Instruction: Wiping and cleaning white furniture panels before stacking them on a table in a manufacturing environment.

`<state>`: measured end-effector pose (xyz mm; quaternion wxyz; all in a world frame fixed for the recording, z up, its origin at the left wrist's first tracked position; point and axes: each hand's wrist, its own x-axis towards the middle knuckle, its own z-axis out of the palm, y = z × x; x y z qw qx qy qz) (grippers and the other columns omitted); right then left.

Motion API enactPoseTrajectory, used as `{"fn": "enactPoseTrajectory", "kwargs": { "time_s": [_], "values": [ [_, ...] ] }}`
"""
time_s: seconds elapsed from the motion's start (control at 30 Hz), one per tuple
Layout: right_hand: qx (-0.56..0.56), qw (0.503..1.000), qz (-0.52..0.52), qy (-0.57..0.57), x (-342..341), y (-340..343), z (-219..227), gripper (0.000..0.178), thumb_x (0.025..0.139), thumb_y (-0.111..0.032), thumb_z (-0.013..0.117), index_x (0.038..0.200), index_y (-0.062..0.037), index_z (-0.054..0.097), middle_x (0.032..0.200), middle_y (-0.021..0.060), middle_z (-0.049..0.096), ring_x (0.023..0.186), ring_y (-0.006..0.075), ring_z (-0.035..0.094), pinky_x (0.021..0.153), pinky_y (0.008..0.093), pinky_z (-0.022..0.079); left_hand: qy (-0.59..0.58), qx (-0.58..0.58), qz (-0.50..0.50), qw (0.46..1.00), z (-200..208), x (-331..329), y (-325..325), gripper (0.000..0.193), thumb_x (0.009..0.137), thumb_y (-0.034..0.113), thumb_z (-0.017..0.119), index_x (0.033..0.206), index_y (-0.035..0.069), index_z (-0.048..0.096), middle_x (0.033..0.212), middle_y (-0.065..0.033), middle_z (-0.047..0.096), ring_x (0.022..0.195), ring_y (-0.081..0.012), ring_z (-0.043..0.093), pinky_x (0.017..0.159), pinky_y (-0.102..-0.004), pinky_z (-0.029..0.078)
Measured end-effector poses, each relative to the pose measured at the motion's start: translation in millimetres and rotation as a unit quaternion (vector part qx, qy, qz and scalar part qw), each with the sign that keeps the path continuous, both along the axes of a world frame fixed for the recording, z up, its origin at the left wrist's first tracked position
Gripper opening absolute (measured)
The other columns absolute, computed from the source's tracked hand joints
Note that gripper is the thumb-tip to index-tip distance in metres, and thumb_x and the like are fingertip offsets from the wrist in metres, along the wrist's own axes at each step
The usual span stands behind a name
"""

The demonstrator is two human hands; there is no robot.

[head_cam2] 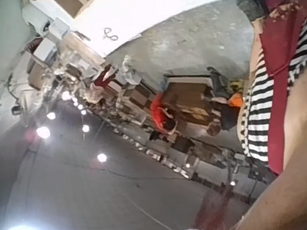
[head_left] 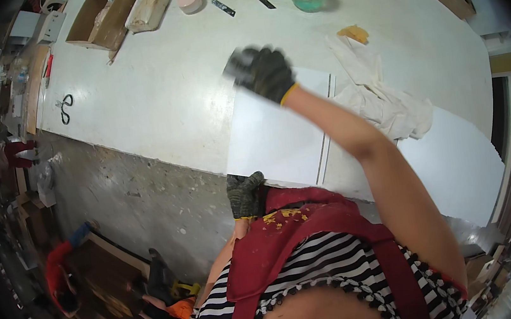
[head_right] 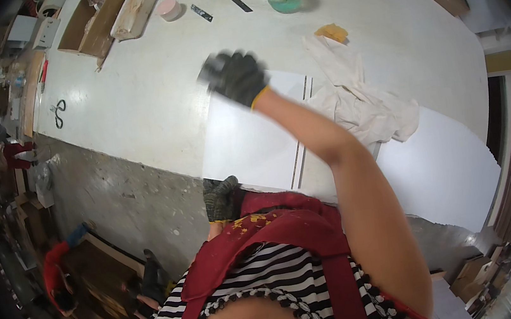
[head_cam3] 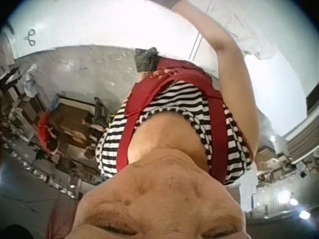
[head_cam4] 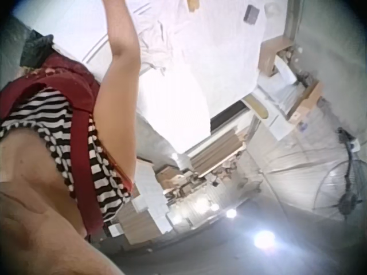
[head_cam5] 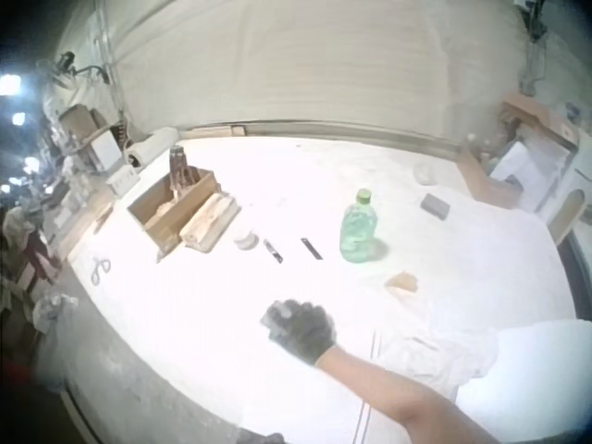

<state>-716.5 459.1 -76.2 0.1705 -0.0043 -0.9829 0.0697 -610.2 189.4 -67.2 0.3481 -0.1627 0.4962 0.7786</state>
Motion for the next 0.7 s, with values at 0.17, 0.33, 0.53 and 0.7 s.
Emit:
{"fn": "enactPoseTrajectory", "kwargs": {
  "time_s": [0.17,0.33,0.53,0.7],
  "values": [
    [-0.078,0.993,-0.056,0.074,22.0,56.6,42.1,0.046,0.079,-0.046,0.067,0.116,-0.0192,0.064,0.116,0.0093,0.062,0.104,0.0287,0.057,0.090,0.0399,0.044,0.000,0.051,0.055,0.997,-2.3,-2.3,3.1,0.054,0.074,-0.012,0.061,0.125,0.001,0.052,0.109,-0.0097,0.063,0.096,-0.0235,0.061,0.082,-0.0339,0.052],
    [-0.095,0.935,-0.286,0.186,116.1,169.6,75.8,0.043,0.086,-0.030,0.066,0.122,-0.0085,0.060,0.119,0.0116,0.063,0.108,0.0300,0.059,0.094,0.0404,0.045,0.027,-0.053,0.017,0.998,-0.5,-11.8,0.0,0.037,0.083,-0.002,0.064,0.118,0.001,0.056,0.105,-0.0082,0.063,0.096,-0.0205,0.061,0.086,-0.0334,0.052],
    [-0.028,0.899,-0.437,0.015,211.1,243.2,-9.7,0.061,0.089,-0.037,0.061,0.141,-0.0115,0.043,0.139,0.0178,0.047,0.129,0.0348,0.042,0.107,0.0432,0.034,0.123,-0.099,0.113,0.981,-17.7,-32.6,-1.4,0.033,0.085,0.005,0.065,0.116,0.001,0.058,0.109,-0.0085,0.063,0.102,-0.0195,0.061,0.087,-0.0351,0.052],
    [-0.004,0.974,-0.212,-0.078,245.5,92.3,66.6,0.077,0.075,-0.040,0.073,0.142,-0.0174,0.042,0.147,0.0155,0.038,0.134,0.0404,0.035,0.108,0.0464,0.032,0.342,-0.133,0.154,0.917,67.0,-51.6,2.0,0.034,0.082,-0.002,0.062,0.116,-0.004,0.059,0.113,-0.0100,0.061,0.103,-0.0206,0.059,0.089,-0.0347,0.049]
  ]
}}
